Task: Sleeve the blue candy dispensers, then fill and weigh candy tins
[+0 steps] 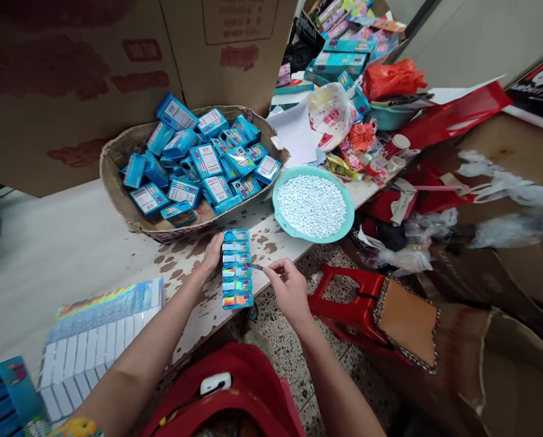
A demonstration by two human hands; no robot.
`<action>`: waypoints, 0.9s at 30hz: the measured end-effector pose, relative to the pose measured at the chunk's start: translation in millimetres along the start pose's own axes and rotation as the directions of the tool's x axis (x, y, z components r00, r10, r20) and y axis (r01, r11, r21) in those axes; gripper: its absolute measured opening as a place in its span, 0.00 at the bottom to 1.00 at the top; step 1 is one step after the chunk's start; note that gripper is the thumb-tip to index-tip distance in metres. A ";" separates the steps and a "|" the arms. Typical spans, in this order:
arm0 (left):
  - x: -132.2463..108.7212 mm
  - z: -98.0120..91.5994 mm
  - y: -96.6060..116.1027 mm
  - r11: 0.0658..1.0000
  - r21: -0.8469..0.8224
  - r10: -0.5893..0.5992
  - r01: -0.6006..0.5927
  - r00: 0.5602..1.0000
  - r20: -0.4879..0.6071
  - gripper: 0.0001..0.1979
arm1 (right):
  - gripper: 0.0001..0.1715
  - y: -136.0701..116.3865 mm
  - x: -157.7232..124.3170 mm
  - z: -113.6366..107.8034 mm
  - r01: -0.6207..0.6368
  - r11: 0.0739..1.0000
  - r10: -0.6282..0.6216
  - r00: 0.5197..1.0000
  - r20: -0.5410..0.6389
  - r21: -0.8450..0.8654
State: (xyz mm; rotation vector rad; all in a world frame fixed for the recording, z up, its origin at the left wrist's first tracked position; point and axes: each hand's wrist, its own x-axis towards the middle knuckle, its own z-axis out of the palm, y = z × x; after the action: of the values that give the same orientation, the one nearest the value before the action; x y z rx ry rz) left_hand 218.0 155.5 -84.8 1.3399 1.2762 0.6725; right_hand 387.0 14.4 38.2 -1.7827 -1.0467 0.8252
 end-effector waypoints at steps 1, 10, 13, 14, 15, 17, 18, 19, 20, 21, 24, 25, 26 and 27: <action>-13.5 -1.9 5.6 0.999 0.047 0.028 -0.025 0.997 -0.074 0.25 | 0.11 -2.6 3.7 -2.1 -0.001 1.000 0.001 1.000 0.016 0.022; -79.8 -7.4 72.3 0.960 -0.279 0.079 -0.005 0.963 0.256 0.24 | 0.12 -23.8 23.9 6.3 0.029 0.993 -0.051 0.979 0.198 0.114; -67.5 -10.8 64.4 0.947 -0.303 -0.035 0.107 0.972 0.234 0.12 | 0.13 -13.3 35.4 24.9 -0.014 0.994 -0.009 0.977 0.212 0.106; -62.7 -13.3 60.0 0.948 -0.293 -0.062 0.125 0.974 0.217 0.12 | 0.12 -8.0 41.2 32.8 -0.022 0.995 0.004 0.982 0.188 0.094; -57.8 -16.1 55.7 0.952 -0.276 -0.083 0.136 0.977 0.197 0.12 | 0.12 -2.4 47.8 41.3 -0.020 0.997 0.009 0.989 0.151 0.071; -46.7 -22.2 49.4 0.963 -0.231 -0.104 0.138 0.983 0.151 0.12 | 0.11 8.9 62.6 58.4 -0.001 1.000 0.002 0.998 0.067 -0.012; -40.5 -25.1 47.6 0.971 -0.205 -0.102 0.125 0.988 0.120 0.11 | 0.11 13.9 70.0 66.2 0.008 0.998 -0.006 0.999 0.032 -0.059; -34.1 -27.8 46.8 0.979 -0.179 -0.088 0.103 0.992 0.088 0.10 | 0.11 18.3 77.0 73.2 0.014 0.995 -0.014 1.000 0.004 -0.102; -27.8 -30.1 46.6 0.986 -0.148 -0.064 0.072 0.996 0.061 0.11 | 0.11 22.0 83.4 79.1 0.015 0.990 -0.018 1.000 -0.022 -0.138; -22.1 -32.1 46.7 0.993 -0.108 -0.034 0.039 0.999 0.042 0.14 | 0.11 25.1 88.8 83.9 0.010 0.986 -0.017 0.999 -0.042 -0.165; -11.2 -34.7 45.8 0.998 0.056 0.041 -0.041 0.999 0.005 0.17 | 0.09 31.8 99.4 92.9 -0.016 0.980 0.003 0.998 -0.069 -0.197; -9.7 -34.1 44.5 0.992 0.115 0.059 -0.057 0.998 -0.012 0.15 | 0.09 33.8 101.3 94.8 -0.028 0.980 0.014 0.997 -0.071 -0.195; -9.0 -32.8 42.6 0.983 0.170 0.073 -0.067 0.997 -0.029 0.13 | 0.09 36.0 102.7 96.5 -0.036 0.982 0.023 0.997 -0.071 -0.187; -8.5 -30.6 40.1 0.974 0.217 0.083 -0.071 0.995 -0.049 0.12 | 0.09 38.5 103.8 98.2 -0.042 0.983 0.029 0.997 -0.072 -0.178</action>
State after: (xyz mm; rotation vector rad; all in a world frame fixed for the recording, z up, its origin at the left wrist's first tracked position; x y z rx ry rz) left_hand 199.5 165.2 -38.0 1.5626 1.3798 0.6444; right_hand 359.3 132.9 -46.1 -1.9722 -1.0748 0.7035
